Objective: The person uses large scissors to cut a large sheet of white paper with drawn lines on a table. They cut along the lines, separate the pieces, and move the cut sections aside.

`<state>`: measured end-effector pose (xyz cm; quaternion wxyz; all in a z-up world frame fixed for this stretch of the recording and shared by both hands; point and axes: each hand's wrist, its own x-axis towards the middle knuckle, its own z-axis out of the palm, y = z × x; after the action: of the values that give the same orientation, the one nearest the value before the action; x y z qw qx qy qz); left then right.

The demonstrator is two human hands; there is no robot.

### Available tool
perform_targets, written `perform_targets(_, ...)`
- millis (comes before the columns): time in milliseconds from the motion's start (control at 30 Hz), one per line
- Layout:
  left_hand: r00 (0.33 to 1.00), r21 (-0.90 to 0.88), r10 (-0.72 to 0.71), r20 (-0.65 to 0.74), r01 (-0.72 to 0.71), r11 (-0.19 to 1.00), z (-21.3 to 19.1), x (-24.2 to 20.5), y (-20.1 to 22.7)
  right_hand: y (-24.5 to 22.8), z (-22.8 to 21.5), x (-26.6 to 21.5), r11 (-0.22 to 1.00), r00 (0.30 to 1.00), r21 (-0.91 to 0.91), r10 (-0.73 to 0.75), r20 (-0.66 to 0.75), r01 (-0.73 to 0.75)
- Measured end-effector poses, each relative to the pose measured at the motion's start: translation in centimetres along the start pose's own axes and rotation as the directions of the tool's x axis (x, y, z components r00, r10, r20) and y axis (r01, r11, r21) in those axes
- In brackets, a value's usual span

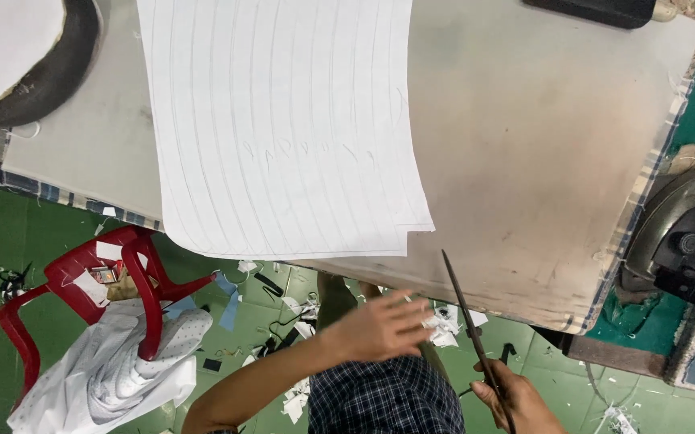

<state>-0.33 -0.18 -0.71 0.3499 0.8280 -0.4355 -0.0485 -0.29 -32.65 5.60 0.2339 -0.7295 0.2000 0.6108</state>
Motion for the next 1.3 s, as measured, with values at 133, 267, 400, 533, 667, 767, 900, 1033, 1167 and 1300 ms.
perform_targets(133,0.836,0.164,-0.317,-0.448,0.425,0.890,-6.4,-1.8,-5.1,1.5,0.1,0.9,0.963,0.970,-0.134,-0.220,0.103,0.232)
perform_targets(267,0.639,0.281,-0.634,-0.434,0.765,0.579,-9.3,-2.3,-9.1,-2.1,-0.1,-1.4,0.984,0.934,-0.050,-0.143,0.326,0.168)
perform_targets(400,0.604,0.346,-0.699,-0.381,0.795,0.498,-8.2,-2.5,-11.0,-2.9,0.3,-0.8,0.979,0.917,-0.020,-0.183,0.354,0.203)
perform_targets(533,0.611,0.357,-0.685,-0.396,0.790,0.498,-8.3,-2.4,-11.2,-2.4,1.5,0.8,0.943,0.870,0.116,-0.332,0.364,0.311)
perform_targets(667,0.604,0.343,-0.689,-0.399,0.796,0.499,-8.1,-2.4,-11.3,-2.2,2.6,1.5,0.924,0.880,0.104,-0.382,0.281,0.368)
perform_targets(767,0.605,0.343,-0.686,-0.405,0.796,0.499,-8.2,-2.4,-11.4,-1.4,3.3,2.2,0.922,0.889,0.147,-0.385,0.248,0.358)
perform_targets(900,0.599,0.336,-0.707,-0.377,0.799,0.498,-8.0,-2.5,-11.4,-1.7,3.7,2.0,0.915,0.901,-0.024,-0.392,0.185,0.403)
perform_targets(1033,0.609,0.352,-0.678,-0.411,0.793,0.498,-7.9,-2.5,-11.4,-1.7,3.3,1.7,0.870,0.868,-0.090,-0.465,0.174,0.484)
perform_targets(1167,0.631,0.411,-0.689,-0.358,0.769,0.490,-8.2,-2.2,-11.0,-3.2,1.9,0.4,0.908,0.869,-0.071,-0.370,0.329,0.413)
perform_targets(1300,0.633,0.378,-0.682,-0.366,0.771,0.513,-7.9,-1.2,-10.6,-4.7,1.9,0.4,0.918,0.868,-0.033,-0.361,0.341,0.394)
